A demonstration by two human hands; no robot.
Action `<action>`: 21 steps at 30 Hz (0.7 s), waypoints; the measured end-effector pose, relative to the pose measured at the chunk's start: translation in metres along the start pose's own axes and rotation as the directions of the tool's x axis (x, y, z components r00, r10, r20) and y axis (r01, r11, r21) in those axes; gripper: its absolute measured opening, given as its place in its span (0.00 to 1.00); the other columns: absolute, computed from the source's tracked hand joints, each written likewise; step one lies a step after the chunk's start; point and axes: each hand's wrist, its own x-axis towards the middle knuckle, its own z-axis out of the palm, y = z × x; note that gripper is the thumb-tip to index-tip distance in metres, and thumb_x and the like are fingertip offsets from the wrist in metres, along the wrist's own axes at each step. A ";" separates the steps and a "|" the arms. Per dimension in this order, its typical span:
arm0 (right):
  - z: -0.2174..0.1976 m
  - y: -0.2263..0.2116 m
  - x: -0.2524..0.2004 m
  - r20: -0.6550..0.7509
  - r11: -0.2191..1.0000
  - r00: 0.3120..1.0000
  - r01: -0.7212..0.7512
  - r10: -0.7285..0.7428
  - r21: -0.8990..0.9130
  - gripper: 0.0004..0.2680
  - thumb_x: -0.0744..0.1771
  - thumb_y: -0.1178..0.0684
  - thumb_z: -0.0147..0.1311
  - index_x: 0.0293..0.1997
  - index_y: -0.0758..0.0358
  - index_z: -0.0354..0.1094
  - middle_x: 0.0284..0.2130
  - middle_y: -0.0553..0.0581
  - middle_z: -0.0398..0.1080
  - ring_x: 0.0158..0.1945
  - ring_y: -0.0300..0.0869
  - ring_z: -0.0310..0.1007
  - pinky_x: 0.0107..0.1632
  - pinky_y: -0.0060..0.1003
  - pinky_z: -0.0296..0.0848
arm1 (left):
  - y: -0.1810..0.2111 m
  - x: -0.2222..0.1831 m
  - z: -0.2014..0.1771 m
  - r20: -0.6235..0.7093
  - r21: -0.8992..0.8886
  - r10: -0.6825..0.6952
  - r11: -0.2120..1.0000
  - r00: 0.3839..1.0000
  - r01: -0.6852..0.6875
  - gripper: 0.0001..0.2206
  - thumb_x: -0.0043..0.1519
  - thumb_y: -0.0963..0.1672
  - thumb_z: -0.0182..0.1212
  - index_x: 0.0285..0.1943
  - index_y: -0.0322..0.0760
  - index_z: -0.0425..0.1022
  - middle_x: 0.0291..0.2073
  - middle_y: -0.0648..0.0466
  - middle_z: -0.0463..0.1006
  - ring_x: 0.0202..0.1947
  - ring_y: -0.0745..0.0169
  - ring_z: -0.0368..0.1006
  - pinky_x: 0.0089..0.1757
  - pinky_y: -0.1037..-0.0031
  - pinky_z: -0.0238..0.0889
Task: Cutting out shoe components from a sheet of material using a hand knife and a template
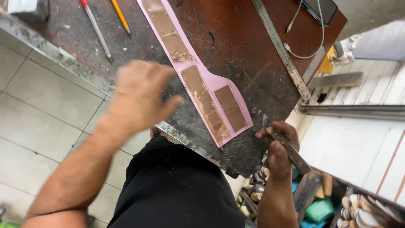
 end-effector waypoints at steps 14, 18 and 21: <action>-0.010 -0.007 0.085 0.553 0.989 0.821 0.094 -0.142 0.113 0.11 0.65 0.57 0.58 0.48 0.74 0.66 0.52 0.75 0.64 0.51 0.63 0.78 0.53 0.58 0.79 | 0.149 -0.040 0.082 -0.080 -0.013 -0.226 0.974 0.971 0.226 0.31 0.59 0.63 0.57 0.66 0.52 0.73 0.72 0.43 0.63 0.74 0.37 0.51 0.62 0.29 0.33; 0.029 0.005 0.107 0.596 0.992 0.794 0.068 -0.120 0.109 0.07 0.66 0.65 0.56 0.45 0.76 0.64 0.51 0.75 0.64 0.53 0.66 0.76 0.53 0.61 0.78 | 0.151 -0.040 0.079 -0.095 -0.016 -0.251 0.968 0.963 0.251 0.31 0.58 0.63 0.57 0.66 0.53 0.74 0.73 0.46 0.63 0.74 0.40 0.51 0.64 0.31 0.31; 0.032 0.032 0.123 0.512 0.992 0.850 0.119 -0.127 0.049 0.05 0.67 0.66 0.56 0.44 0.78 0.64 0.51 0.74 0.65 0.51 0.64 0.77 0.50 0.54 0.80 | 0.153 -0.040 0.076 -0.033 -0.026 -0.271 0.962 0.962 0.270 0.32 0.58 0.63 0.55 0.68 0.54 0.72 0.74 0.46 0.61 0.75 0.40 0.49 0.64 0.31 0.28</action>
